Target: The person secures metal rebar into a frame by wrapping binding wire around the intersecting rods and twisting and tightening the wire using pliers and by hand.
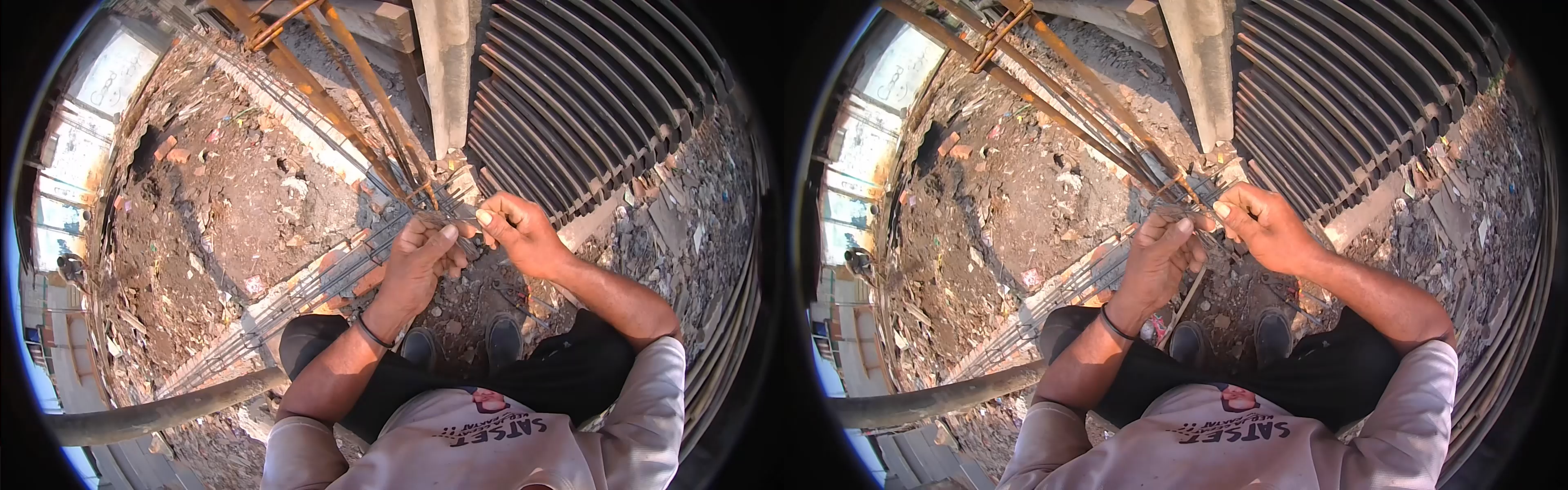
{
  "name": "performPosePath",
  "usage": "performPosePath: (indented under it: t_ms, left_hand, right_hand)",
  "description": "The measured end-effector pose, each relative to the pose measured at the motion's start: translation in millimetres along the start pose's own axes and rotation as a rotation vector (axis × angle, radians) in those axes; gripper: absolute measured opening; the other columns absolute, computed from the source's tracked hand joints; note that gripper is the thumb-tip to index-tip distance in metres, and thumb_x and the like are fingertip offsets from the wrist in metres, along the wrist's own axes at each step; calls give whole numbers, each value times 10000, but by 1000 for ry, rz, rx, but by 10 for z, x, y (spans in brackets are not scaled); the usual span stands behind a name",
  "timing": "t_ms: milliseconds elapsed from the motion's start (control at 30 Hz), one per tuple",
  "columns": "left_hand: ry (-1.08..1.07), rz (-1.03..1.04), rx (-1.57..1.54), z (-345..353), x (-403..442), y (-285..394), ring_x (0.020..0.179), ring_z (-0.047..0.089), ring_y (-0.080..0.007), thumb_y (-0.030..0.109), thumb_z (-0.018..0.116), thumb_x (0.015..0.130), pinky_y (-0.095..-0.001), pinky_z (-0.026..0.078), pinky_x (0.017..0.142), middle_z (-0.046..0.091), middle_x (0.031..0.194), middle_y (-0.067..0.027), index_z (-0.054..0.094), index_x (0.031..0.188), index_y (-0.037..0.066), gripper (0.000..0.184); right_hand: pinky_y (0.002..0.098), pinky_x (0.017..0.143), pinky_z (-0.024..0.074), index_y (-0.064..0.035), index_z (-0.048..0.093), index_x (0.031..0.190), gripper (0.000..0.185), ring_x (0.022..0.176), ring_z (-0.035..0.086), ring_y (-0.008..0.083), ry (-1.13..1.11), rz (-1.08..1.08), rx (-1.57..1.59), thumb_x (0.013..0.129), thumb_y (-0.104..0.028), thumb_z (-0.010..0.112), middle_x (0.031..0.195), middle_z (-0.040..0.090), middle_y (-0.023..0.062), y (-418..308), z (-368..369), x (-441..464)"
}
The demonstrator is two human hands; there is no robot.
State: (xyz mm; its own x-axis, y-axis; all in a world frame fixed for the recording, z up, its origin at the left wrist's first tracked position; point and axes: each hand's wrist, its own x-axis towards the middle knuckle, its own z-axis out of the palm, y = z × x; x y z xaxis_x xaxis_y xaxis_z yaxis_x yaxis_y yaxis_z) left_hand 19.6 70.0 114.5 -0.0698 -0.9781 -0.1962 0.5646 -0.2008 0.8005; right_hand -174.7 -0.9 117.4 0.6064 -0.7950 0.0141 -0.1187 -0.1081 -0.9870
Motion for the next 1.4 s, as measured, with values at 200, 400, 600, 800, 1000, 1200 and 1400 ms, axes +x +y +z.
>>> performPosePath:
  t_ms: [200,400,600,800,1000,1200,1400]
  left_hand:
    - [-137,33,-112,-55,34,20,771,651,-147,147,571,1002,-279,535,630,675,1002,-133,498,983,65,111]
    - [-69,61,-25,-54,59,5,741,648,-150,122,563,1002,-278,530,623,682,933,-137,492,959,60,103]
    - [13,118,112,-60,58,-30,666,637,-128,94,580,985,-267,529,596,662,813,-89,515,908,49,110]
    - [36,105,187,-39,58,-40,683,646,-132,83,572,983,-282,541,601,653,804,-83,518,905,36,106]
    - [39,89,187,-85,68,-96,710,650,-135,94,565,986,-285,553,617,652,871,-82,529,934,31,89]
    - [55,87,242,-107,85,-105,710,672,-153,115,591,977,-303,561,619,664,849,-76,559,959,49,75]
    - [40,22,105,-127,98,-94,729,683,-148,147,602,980,-287,567,634,688,874,-90,578,956,28,123]
  right_hand:
    - [273,647,450,-45,567,941,315,680,521,72,-28,29,72,1038,-341,515,744,575,8,-46,-4,15]
    - [256,630,440,-20,580,974,281,668,490,62,-102,18,131,1037,-290,531,732,546,-7,-6,28,-12]
    - [294,748,468,-15,600,1017,314,793,552,97,-162,32,34,1028,-325,548,848,591,20,-31,55,-18]
    - [299,714,454,3,634,1008,262,805,540,82,-50,-88,-79,1008,-255,588,837,630,33,-92,132,-26]
    - [298,658,472,14,619,1007,197,715,564,94,-79,-8,-173,1005,-173,556,795,626,56,-88,108,-26]
    - [291,650,494,13,588,1037,164,694,569,96,-116,116,3,1014,-116,490,793,612,52,-1,106,-13]
    - [299,684,526,43,474,1269,315,710,585,112,-148,128,217,957,19,438,782,562,45,28,109,16]
